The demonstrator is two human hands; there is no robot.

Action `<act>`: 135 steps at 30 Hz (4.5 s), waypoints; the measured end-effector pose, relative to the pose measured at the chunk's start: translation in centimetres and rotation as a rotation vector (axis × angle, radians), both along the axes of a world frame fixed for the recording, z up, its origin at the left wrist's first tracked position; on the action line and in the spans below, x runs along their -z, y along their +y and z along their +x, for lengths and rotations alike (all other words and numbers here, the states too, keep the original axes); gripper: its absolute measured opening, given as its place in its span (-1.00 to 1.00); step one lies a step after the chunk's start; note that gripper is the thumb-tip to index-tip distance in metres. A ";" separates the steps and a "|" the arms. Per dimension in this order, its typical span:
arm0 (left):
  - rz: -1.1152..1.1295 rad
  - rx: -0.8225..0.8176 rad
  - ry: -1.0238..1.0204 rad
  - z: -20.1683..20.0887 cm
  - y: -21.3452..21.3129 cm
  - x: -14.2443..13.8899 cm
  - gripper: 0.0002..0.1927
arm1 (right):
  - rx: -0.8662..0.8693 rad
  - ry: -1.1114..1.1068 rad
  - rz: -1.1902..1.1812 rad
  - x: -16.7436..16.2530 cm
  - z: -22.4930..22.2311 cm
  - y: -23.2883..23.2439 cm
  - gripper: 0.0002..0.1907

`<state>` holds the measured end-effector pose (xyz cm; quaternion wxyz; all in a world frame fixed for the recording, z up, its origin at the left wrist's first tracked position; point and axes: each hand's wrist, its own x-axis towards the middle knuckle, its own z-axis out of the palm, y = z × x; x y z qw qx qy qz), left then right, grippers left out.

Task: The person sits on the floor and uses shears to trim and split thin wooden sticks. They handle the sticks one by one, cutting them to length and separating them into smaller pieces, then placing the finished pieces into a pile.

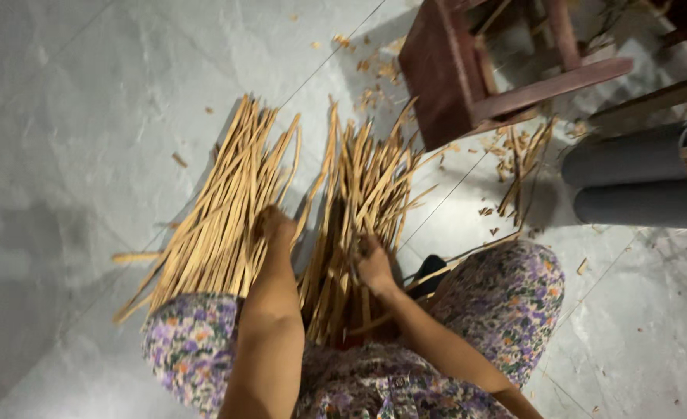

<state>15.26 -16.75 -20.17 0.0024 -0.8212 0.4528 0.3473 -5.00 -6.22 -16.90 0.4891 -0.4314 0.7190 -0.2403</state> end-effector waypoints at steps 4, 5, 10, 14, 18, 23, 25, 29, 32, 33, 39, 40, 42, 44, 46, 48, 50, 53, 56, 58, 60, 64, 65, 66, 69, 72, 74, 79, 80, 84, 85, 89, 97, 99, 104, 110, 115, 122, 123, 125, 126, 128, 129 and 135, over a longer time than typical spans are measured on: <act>0.187 -0.023 -0.108 -0.9 -1.0 0.1 -0.10 | -0.230 0.015 -0.017 -0.2 0.5 -0.9 -0.57; 0.199 -0.021 -0.136 -1.2 -0.9 0.0 -0.06 | -0.265 0.019 -0.016 -0.4 0.6 -0.9 -0.51; 0.335 0.004 -0.151 -1.9 0.0 -1.6 -0.21 | -0.470 0.138 0.069 -1.6 0.5 -0.9 -0.25; 0.268 0.054 -0.263 -2.1 1.0 -2.5 -0.38 | -0.633 0.225 0.157 -1.9 0.2 -0.1 -0.26; 0.210 -0.009 -0.091 -2.8 1.3 -3.3 -0.61 | -0.866 0.481 -0.017 -1.4 -0.4 1.7 -0.51; -0.347 0.034 0.033 -5.2 3.3 -6.6 -0.68 | -1.056 0.661 0.061 -2.9 -1.6 5.2 -0.74; -0.477 0.011 0.097 -6.0 4.4 -8.6 -0.67 | -1.123 0.667 0.156 -4.1 -2.3 6.8 -0.69; -0.773 -0.040 0.236 -7.4 6.8 -12.8 -0.63 | -1.053 0.734 0.091 -5.7 -4.2 10.7 -0.72; -0.934 -0.029 0.344 -7.7 8.8 -15.7 -0.63 | -1.052 0.764 0.133 -6.0 -5.2 13.7 -0.72; -0.916 -0.053 0.437 -7.9 9.8 -16.6 -0.65 | -1.097 0.744 0.045 -6.3 -6.0 14.9 -0.73; -0.909 -0.072 0.890 -9.1 15.5 -21.5 -0.68 | -0.976 0.562 -0.108 -8.1 -8.3 20.1 -0.70; -0.913 -0.051 0.851 -9.0 16.6 -22.1 -0.68 | -0.978 0.604 -0.044 -8.9 -8.0 20.2 -0.68; -0.881 -0.034 0.860 -8.5 18.7 -22.9 -0.69 | -0.845 0.600 0.228 -10.6 -7.1 20.0 -0.62; -0.820 -0.035 0.961 -8.2 20.3 -23.0 -0.70 | -0.675 0.535 0.349 -12.3 -6.7 19.1 -0.56; -0.838 -0.026 1.065 -8.0 21.2 -22.4 -0.73 | -0.481 0.314 0.129 -13.3 -7.1 18.6 -0.50; -0.899 -0.009 1.080 -8.0 21.6 -21.4 -0.75 | -0.320 0.104 -0.117 -13.5 -8.1 18.2 -0.47; -1.006 0.023 0.997 -7.9 21.5 -20.4 -0.78 | -0.213 -0.050 -0.320 -13.1 -8.6 17.9 -0.43; -1.057 0.034 0.657 -6.7 21.3 -19.3 -0.83 | -0.065 -0.402 -0.325 -12.0 -8.8 17.8 -0.40; -1.234 0.044 0.471 -4.9 20.6 -19.4 -0.82 | -0.102 -0.279 -0.392 -11.5 -8.7 17.7 -0.44; -1.247 0.013 0.582 -4.2 20.3 -19.9 -0.78 | -0.134 -0.303 -0.490 -11.4 -8.6 17.6 -0.44; -1.241 -0.020 0.637 -3.9 20.2 -20.4 -0.77 | -0.111 -0.351 -0.462 -11.5 -8.6 17.7 -0.43; -1.254 0.002 0.553 -4.1 20.6 -21.5 -0.76 | -0.049 -0.457 -0.390 -11.9 -8.6 17.6 -0.40; -1.269 0.027 0.511 -4.1 20.7 -21.8 -0.76 | -0.059 -0.475 -0.427 -12.0 -8.5 17.5 -0.40; -1.284 0.029 0.519 -4.2 20.7 -22.0 -0.75 | -0.049 -0.475 -0.417 -12.2 -8.6 17.5 -0.41; -1.302 0.035 0.545 -4.0 20.6 -22.5 -0.76 | -0.032 -0.493 -0.422 -13.2 -9.1 17.9 -0.44; -1.191 0.007 0.610 -4.0 20.5 -22.5 -0.77 | -0.039 -0.494 -0.495 -14.3 -9.8 17.7 -0.44; -0.967 -0.063 0.689 -4.2 20.7 -22.2 -0.74 | -0.025 -0.434 -0.492 -14.9 -10.4 17.9 -0.43; -1.305 0.082 0.481 -3.8 19.5 -22.2 -0.83 | -0.019 -0.562 -0.595 -15.7 -12.0 16.8 -0.42; -1.481 0.146 0.392 -3.4 18.9 -22.5 -0.86 | -0.007 -0.557 -0.588 -15.8 -12.2 16.8 -0.42; -1.425 -0.033 0.512 -1.7 18.2 -24.1 -0.83 | 0.006 -0.508 -0.552 -16.1 -12.0 17.0 -0.43; -1.451 -0.014 0.500 -1.7 18.4 -24.4 -0.82 | 0.022 -0.449 -0.509 -16.1 -11.6 17.0 -0.43; -1.460 0.060 0.605 -2.6 19.6 -24.9 -0.78 | -0.057 -0.497 -0.522 -15.9 -9.9 16.7 -0.43; -0.819 -0.065 1.351 -10.8 21.7 -20.0 -0.80 | -0.056 -0.792 -0.336 -13.6 -7.5 17.1 -0.51; -0.761 -0.077 1.524 -12.3 22.2 -18.9 -0.79 | -0.038 -0.794 -0.274 -12.9 -6.9 17.4 -0.51; -0.766 -0.015 1.485 -13.0 22.1 -18.6 -0.69 | -0.029 -0.761 -0.223 -12.1 -5.9 18.1 -0.57; -0.951 -0.081 1.390 -11.8 20.5 -20.8 -0.68 | -0.075 -0.805 0.046 -11.8 -4.4 20.0 -0.62; -0.951 -0.055 1.299 -9.9 20.9 -22.5 -0.71 | -0.083 -0.624 0.027 -12.0 -3.7 19.7 -0.58; -0.781 0.065 1.263 -9.2 21.8 -23.5 -0.70 | -0.094 -0.416 -0.459 -15.8 -7.1 16.7 -0.44; -0.748 0.083 1.260 -9.4 21.9 -23.6 -0.70 | -0.131 -0.471 -0.519 -16.6 -7.5 16.5 -0.42; -0.733 0.154 1.251 -10.0 22.1 -23.8 -0.71 | -0.205 -0.582 -0.638 -18.2 -8.4 16.3 -0.38; -0.725 0.189 1.247 -10.3 22.2 -23.9 -0.71 | -0.195 -0.528 -0.650 -18.9 -8.9 16.4 -0.39; -0.705 0.214 1.240 -10.8 22.5 -24.0 -0.71 | -0.178 -0.421 -0.673 -20.4 -9.7 16.7 -0.39; -0.695 0.226 1.237 -11.0 22.6 -24.0 -0.71 | -0.175 -0.434 -0.674 -20.9 -10.0 16.9 -0.39; -0.643 0.287 1.279 -12.2 22.9 -24.1 -0.72 | -0.150 -0.488 -0.666 -22.1 -10.6 16.8 -0.37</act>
